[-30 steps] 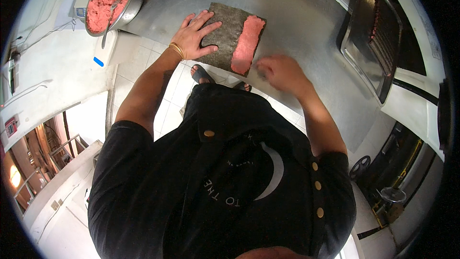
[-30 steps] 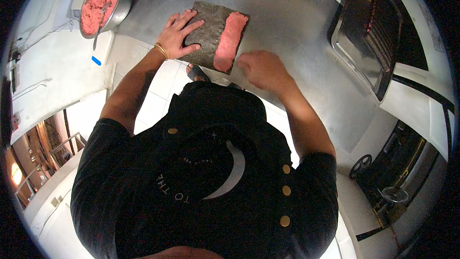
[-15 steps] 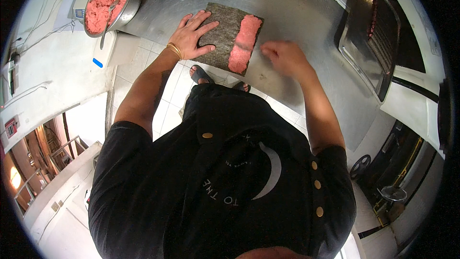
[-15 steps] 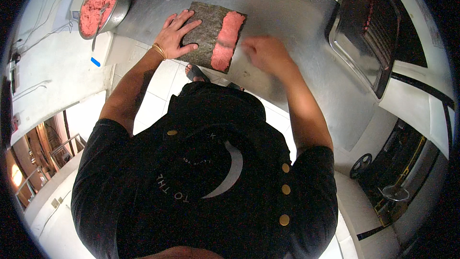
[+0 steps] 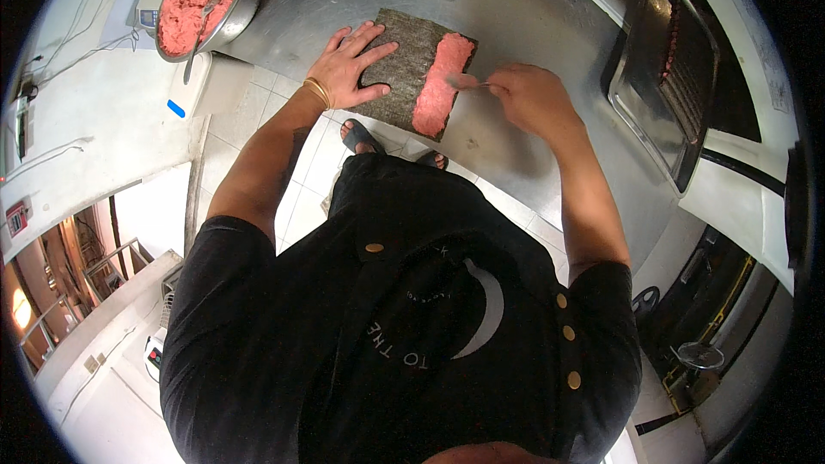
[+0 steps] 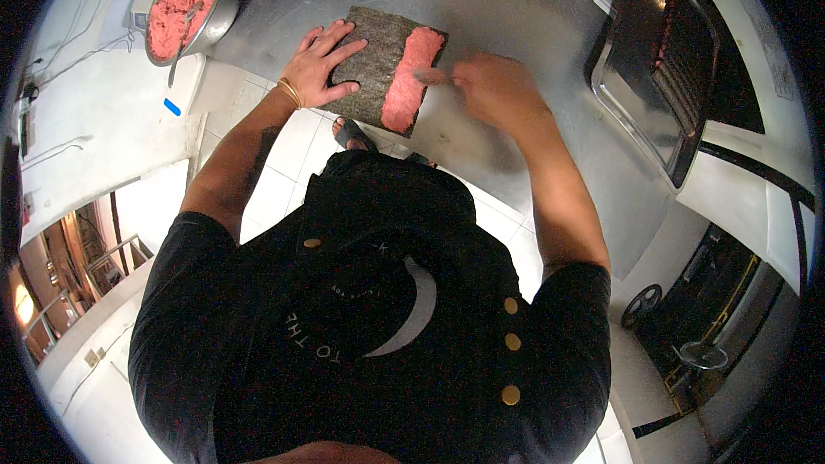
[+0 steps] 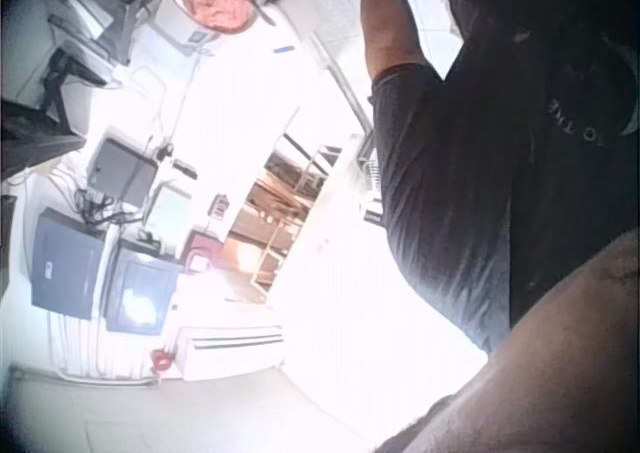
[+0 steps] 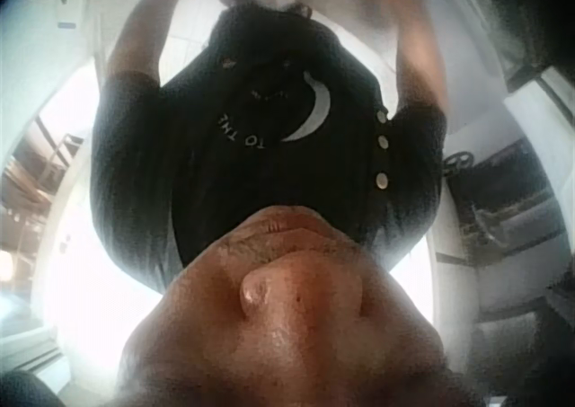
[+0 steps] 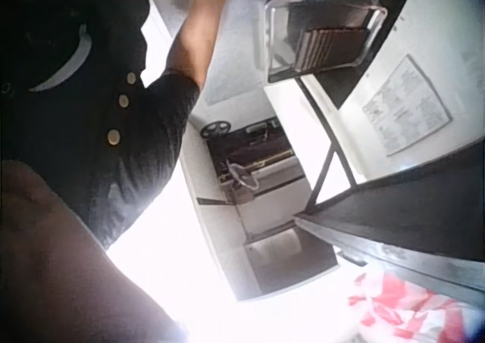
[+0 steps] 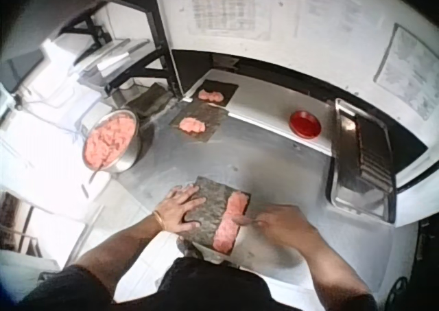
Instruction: The person spreads a pink paste onto a sheet of seaweed using a spoon and then rolls the seaweed into a cylinder by hand.
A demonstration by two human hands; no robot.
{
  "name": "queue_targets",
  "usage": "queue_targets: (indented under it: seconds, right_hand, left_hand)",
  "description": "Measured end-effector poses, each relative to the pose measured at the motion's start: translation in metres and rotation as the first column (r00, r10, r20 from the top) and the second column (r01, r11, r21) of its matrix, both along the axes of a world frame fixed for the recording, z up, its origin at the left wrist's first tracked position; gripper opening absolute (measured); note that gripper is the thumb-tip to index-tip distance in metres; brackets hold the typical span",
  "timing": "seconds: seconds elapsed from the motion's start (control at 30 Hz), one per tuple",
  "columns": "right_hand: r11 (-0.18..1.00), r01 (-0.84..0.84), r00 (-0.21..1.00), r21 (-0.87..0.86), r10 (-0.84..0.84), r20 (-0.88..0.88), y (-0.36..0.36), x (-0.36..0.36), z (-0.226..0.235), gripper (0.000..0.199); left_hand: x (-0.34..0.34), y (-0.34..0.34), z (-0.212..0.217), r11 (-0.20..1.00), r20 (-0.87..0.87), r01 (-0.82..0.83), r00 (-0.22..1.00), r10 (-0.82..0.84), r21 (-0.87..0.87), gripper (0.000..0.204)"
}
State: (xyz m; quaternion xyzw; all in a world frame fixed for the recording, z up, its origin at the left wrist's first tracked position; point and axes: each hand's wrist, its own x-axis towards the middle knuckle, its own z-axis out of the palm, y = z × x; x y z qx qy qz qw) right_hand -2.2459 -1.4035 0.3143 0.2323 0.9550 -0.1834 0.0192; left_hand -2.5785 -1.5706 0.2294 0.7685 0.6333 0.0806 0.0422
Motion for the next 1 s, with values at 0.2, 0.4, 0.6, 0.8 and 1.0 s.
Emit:
queue_targets:
  seconds: [0.2,0.4,0.6,0.8,1.0]
  right_hand:
    - [0.997,0.079,0.997,0.027,-0.08,0.024,0.005,-0.012,0.002,0.023]
    - [0.991,-0.076,0.989,-0.113,0.089,0.115,-0.028,0.003,-0.005,0.024]
    - [0.978,0.085,0.995,-0.189,-0.092,-0.028,-0.02,0.004,-0.008,0.023]
    - [0.955,-0.126,0.992,-0.269,0.125,-0.022,-0.04,0.008,-0.015,0.023]
    - [0.997,-0.022,0.996,-0.079,0.015,-0.093,-0.019,0.002,-0.028,0.024]
  left_hand:
    - [0.0,0.0,0.0,1.0,-0.009,0.004,1.0,-0.004,0.0,0.08]
    - [0.001,-0.001,-0.001,1.0,0.023,-0.011,1.0,0.011,-0.007,0.08]
    - [0.001,0.001,0.0,1.0,0.021,0.003,1.0,-0.003,-0.008,0.081]
    - [0.002,0.001,0.002,1.0,0.001,0.005,1.0,-0.005,-0.009,0.086]
    - [0.0,0.001,0.0,0.999,-0.014,0.01,1.0,-0.011,-0.036,0.087]
